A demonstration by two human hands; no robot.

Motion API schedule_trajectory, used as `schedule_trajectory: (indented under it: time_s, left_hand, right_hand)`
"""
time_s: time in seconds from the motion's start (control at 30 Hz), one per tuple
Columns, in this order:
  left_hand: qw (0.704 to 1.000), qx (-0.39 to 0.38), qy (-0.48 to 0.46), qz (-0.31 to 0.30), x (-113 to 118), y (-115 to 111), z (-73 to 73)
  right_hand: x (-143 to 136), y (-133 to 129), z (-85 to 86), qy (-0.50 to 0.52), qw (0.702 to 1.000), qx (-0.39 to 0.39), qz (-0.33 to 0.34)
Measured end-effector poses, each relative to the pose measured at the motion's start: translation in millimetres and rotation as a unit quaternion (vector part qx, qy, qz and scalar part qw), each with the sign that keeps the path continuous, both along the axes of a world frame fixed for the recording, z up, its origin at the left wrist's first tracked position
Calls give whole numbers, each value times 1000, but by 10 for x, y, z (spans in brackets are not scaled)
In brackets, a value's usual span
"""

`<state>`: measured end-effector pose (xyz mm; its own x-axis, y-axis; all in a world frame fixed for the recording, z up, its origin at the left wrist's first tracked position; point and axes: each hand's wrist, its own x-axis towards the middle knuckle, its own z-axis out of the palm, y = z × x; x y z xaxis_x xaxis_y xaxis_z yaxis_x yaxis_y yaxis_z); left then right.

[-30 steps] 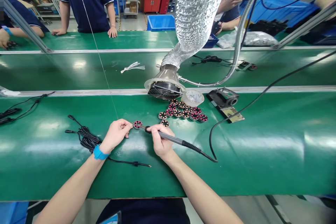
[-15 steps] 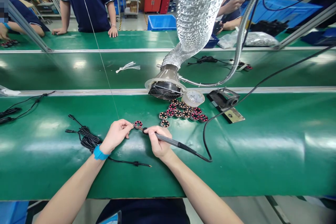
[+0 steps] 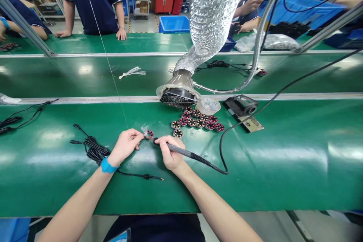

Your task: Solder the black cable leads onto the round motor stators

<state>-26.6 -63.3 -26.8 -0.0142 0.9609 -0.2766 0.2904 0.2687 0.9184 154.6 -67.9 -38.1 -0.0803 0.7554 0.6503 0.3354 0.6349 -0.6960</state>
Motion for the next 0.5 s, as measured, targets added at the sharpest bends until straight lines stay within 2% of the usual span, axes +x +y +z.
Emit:
schedule_trajectory:
  time_s: [0.37, 0.5]
  left_hand:
    - [1000, -5, 0, -4, -2, 1, 7]
    - [1000, -6, -5, -2, 4, -3, 24]
  right_hand:
    - [8, -9, -90, 56, 996, -50, -36]
    - [5, 3, -108, 64, 996, -46, -34]
